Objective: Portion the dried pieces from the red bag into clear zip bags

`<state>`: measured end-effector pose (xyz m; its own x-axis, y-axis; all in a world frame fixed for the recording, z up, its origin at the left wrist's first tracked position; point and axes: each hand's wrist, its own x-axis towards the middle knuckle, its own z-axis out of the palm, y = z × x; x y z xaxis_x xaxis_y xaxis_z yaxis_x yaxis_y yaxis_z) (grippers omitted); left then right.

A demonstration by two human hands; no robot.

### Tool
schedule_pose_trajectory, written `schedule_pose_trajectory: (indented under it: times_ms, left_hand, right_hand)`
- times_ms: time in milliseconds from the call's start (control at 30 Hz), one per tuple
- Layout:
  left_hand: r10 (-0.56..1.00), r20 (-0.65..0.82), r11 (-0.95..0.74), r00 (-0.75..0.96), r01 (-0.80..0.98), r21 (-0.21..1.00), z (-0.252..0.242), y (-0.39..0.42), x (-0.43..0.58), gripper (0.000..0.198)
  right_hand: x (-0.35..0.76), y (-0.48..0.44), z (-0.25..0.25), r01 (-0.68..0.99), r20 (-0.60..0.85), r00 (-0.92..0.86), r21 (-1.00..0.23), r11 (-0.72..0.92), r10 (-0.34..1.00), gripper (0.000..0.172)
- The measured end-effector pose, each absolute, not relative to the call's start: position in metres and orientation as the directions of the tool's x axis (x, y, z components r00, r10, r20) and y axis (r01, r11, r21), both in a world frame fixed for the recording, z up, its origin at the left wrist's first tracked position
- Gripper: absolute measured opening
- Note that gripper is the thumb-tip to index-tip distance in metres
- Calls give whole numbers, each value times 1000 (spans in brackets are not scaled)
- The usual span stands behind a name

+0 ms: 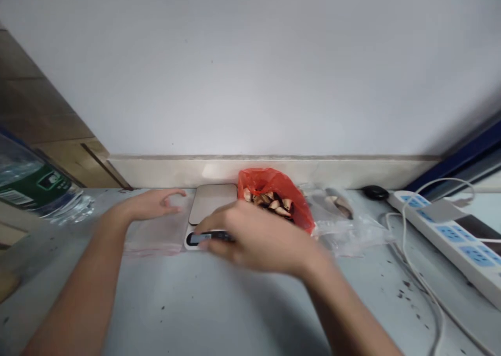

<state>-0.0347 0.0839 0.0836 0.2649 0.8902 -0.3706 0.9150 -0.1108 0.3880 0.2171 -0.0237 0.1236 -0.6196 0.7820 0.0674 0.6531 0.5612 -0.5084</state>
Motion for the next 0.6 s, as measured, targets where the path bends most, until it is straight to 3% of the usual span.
schedule_pose_trajectory:
  times_ms: [67,167,233,300,433,533,600]
  left_hand:
    - [911,-343,-119,229,942,313,94,83,-28,50]
    - [935,-197,-227,294,926,303,108,77,-5,40]
    - [919,-22,-360,393,861,359,115,69,19,36]
    - [860,154,-503,486,763,405,116,58,49,34]
    - [661,176,-701,729,517,492,102,36,103,39]
    - [452,93,-798,887,355,488,82,26,127,39]
    - [407,32,-811,913,345,472,72,25,134,40]
  right_hand:
    - [250,-21,138,726,53,-471,-543,422,880,23]
    - [296,-13,148,852,101,-78,-510,119,992,21]
    - [321,-7,146,877,31,219,-445,-183,975,19]
    - [342,-3,139,842,-90,400,-357,-404,912,15]
    - [366,0,118,831,-301,426,-242,-500,853,19]
    - [369,2,107,843,-315,411,-225,-488,855,25]
    - [368,5,103,835,-307,420,-239,-496,854,28]
